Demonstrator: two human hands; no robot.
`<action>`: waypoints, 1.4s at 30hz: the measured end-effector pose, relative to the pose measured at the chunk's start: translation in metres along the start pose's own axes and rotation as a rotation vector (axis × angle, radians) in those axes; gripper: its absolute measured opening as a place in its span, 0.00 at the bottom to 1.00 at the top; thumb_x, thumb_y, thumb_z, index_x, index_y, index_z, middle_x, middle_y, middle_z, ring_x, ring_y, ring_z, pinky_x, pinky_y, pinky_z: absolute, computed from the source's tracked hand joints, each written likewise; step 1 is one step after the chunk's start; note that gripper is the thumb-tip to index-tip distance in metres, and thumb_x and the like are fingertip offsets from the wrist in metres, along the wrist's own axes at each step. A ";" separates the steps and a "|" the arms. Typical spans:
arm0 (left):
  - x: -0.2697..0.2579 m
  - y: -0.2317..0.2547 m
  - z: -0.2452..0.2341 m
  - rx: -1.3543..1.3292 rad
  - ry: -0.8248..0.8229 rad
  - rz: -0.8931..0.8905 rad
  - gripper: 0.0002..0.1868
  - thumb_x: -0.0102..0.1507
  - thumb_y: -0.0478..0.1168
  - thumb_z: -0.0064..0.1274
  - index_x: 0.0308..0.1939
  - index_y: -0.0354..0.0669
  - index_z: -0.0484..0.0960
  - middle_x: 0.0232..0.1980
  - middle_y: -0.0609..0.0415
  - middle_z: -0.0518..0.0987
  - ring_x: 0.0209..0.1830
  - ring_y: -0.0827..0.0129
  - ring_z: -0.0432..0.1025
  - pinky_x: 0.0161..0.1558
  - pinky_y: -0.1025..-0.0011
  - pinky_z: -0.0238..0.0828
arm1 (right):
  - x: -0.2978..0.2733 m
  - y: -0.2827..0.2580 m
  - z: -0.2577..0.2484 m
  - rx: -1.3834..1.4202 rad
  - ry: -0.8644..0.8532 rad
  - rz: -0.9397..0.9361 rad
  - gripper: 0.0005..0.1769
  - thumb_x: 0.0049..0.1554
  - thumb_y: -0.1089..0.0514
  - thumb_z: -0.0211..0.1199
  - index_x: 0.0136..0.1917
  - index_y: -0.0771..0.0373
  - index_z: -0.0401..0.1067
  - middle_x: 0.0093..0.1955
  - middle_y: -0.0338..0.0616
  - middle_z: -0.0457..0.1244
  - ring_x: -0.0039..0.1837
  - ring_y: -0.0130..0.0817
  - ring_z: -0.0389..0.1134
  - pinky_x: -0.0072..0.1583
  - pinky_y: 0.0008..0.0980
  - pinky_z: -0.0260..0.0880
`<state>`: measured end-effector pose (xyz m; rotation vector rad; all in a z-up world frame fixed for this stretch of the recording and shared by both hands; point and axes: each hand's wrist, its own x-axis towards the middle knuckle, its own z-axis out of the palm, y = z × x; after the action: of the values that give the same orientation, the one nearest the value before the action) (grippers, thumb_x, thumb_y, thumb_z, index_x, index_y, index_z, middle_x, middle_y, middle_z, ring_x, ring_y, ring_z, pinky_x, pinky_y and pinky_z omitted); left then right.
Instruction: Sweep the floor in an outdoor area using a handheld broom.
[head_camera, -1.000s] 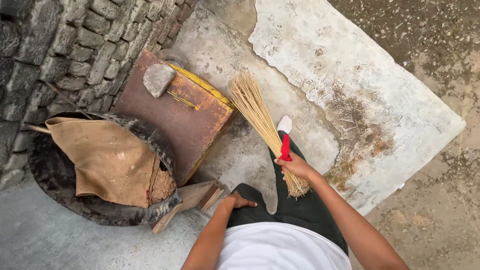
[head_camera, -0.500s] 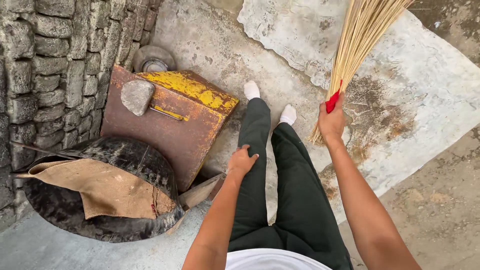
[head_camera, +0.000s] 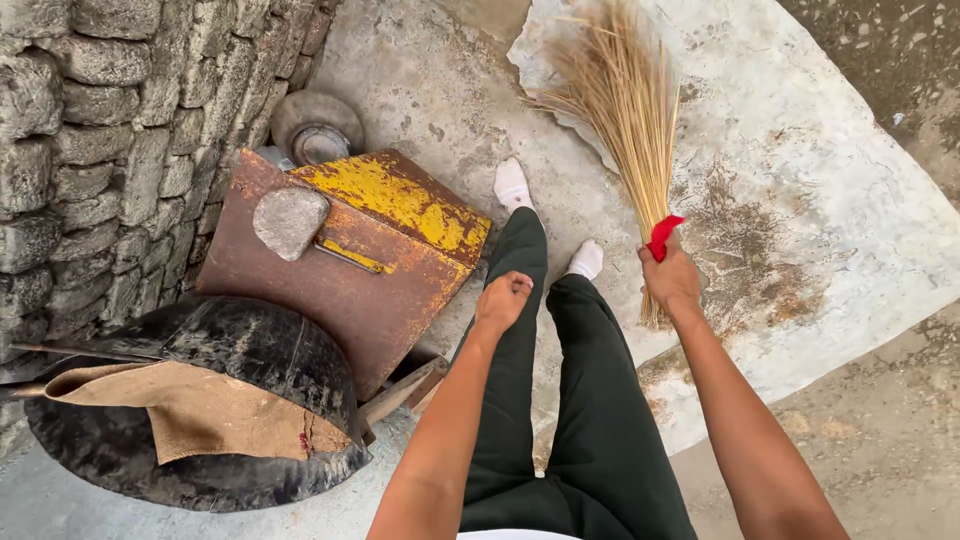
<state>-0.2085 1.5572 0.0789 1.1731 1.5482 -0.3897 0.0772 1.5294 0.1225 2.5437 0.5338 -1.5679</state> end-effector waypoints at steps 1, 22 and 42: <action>0.000 -0.006 -0.003 -0.010 0.002 -0.005 0.12 0.64 0.48 0.54 0.48 0.53 0.85 0.47 0.58 0.86 0.51 0.60 0.79 0.53 0.62 0.72 | -0.013 -0.008 0.010 -0.011 -0.001 -0.004 0.29 0.63 0.40 0.56 0.70 0.57 0.65 0.47 0.57 0.71 0.47 0.58 0.77 0.56 0.48 0.75; 0.025 -0.043 -0.094 -0.180 0.043 -0.115 0.13 0.64 0.49 0.53 0.49 0.53 0.86 0.44 0.55 0.86 0.47 0.62 0.80 0.52 0.65 0.73 | -0.081 -0.196 0.070 0.619 -0.140 -0.202 0.17 0.63 0.49 0.61 0.58 0.63 0.70 0.37 0.42 0.64 0.35 0.29 0.67 0.37 0.32 0.73; 0.089 0.039 -0.117 -0.240 0.022 -0.040 0.12 0.65 0.44 0.52 0.49 0.47 0.85 0.41 0.55 0.86 0.42 0.68 0.80 0.48 0.70 0.73 | 0.031 -0.272 -0.016 0.243 -0.495 -0.318 0.24 0.58 0.48 0.64 0.66 0.55 0.70 0.35 0.39 0.67 0.34 0.28 0.69 0.39 0.33 0.72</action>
<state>-0.2332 1.7054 0.0536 0.9640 1.5908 -0.2100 0.0080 1.7945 0.1278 2.1586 0.7422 -2.4063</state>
